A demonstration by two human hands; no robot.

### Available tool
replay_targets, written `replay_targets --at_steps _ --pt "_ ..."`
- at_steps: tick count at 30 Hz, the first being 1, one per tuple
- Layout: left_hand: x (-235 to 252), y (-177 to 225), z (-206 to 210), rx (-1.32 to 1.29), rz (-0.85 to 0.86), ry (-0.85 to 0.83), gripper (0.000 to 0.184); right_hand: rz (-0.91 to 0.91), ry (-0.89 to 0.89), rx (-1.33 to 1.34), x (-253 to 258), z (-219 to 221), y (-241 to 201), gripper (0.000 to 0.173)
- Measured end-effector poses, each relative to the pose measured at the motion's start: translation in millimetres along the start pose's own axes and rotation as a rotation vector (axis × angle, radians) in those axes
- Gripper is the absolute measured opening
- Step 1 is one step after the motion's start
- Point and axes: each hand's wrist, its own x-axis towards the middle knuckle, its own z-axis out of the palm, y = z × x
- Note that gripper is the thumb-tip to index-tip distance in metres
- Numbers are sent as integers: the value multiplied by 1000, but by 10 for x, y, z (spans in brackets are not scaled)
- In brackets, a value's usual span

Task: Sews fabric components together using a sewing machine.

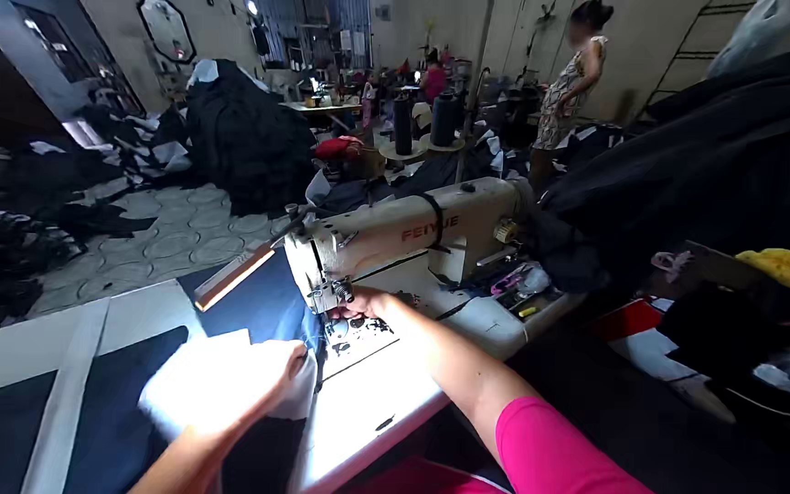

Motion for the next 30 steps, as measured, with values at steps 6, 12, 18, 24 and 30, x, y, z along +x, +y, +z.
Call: replay_targets --at_steps 6,12,18,24,30 --pt "-93 173 112 33 -229 135 26 -41 379 78 -80 428 -11 40" --pt "-335 495 429 -77 -31 48 26 -62 547 346 -25 195 173 24" --pt "-180 149 -157 -203 -35 195 43 -735 631 -380 -1285 836 425 25" --pt "866 -853 387 -136 -148 30 64 -985 321 -850 -1675 1586 1065 48" --pt "0 461 -77 6 -430 -226 51 -446 603 -986 -2050 295 889 25"
